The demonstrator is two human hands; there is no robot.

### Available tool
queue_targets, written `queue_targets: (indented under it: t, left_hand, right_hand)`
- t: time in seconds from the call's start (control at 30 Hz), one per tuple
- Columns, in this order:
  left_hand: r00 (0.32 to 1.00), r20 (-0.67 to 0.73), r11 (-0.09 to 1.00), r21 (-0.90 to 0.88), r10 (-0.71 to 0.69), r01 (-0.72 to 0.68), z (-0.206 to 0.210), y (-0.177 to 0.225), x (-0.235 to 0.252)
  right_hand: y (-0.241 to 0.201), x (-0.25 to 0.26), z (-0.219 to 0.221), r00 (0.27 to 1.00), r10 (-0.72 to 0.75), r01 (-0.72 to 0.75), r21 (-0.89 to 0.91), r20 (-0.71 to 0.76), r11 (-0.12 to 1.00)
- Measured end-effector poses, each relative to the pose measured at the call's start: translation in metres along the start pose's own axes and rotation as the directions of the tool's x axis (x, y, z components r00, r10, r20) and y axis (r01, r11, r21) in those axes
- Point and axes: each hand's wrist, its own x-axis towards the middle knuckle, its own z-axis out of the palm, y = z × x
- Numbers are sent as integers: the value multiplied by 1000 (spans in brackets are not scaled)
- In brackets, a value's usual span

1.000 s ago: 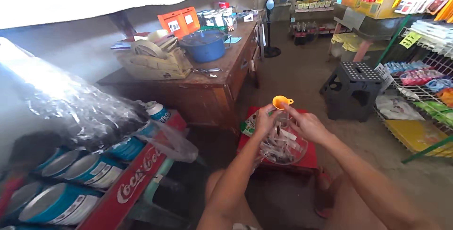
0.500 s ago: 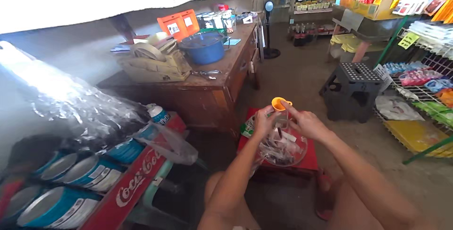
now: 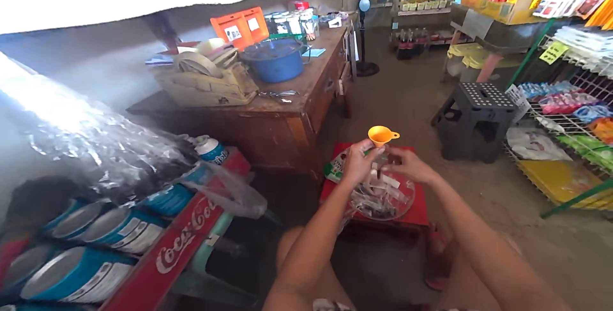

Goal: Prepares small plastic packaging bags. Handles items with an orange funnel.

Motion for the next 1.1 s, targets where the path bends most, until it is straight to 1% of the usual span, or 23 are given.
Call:
queue_targets:
  t: [0.03,0.07,0.13,0.17,0.3,0.37,0.47,0.53,0.57,0.63,0.7,0.8,0.87,0.93,1.03,1.1]
  left_hand:
    - [1000,12,1000,-17,5,-5,1,3,2]
    - [1000,18,999,-33,4,-4,1,5,2]
    - [1000,15,998,-56,0,1,0,8,0]
    - [1000,11,998,-57,0,1,-1,10,-1]
    - [1000,3,999,-46,22,-22,-5,14,0]
    - [1000,2,998,-53,30,-30,-7,16,2]
    - [999,14,997,-62,38,-37,-8,22,4]
    - [999,26,998,-47,45,-44,-7,23,5]
    - [998,30,998,-39,47,-46,-7,24,5]
    - [998,28,998,-42,51,-50,-7,27,6]
    - [999,18,998,-53,43,-42,-7,30,6]
    - [998,17,997,-55,57,-56,-8,33,7]
    - [998,16,997,-43,65,-65,-9,34,7]
    - [997,17,996,-48,77,-76,-9,35,7]
    - [997,10,996,-48,82,-81,-9,34,7]
    - [996,9,995,-37,88,-88,-8,33,8]
  right_hand:
    - [5,6,7,999,-23,20,74,27,997]
    - [6,9,13,999,-40,37,131,23,991]
    - [3,12,18,998,-58,58,152,-7,987]
    - [1,13,17,998,-65,68,135,-28,989]
    - [-8,13,10,993,-121,121,21,15,992]
    - [-12,13,7,990,-138,138,13,7,990]
    - [-15,12,7,987,-146,146,4,-67,989]
    - [-16,12,5,992,-129,129,-47,7,991]
    - [-19,11,5,993,-116,117,-58,15,991]
    - [-24,11,-1,994,-106,106,-46,14,993]
    - [-25,10,-3,989,-101,107,-47,108,993]
    - [-21,9,-5,988,-103,108,-37,117,993]
    - [-16,8,-1,980,-91,105,-69,175,992]
    - [-14,8,0,989,-63,74,-86,132,994]
    - [-15,6,2,977,-40,67,-126,209,990]
    - [-17,6,2,986,-55,72,-108,154,992]
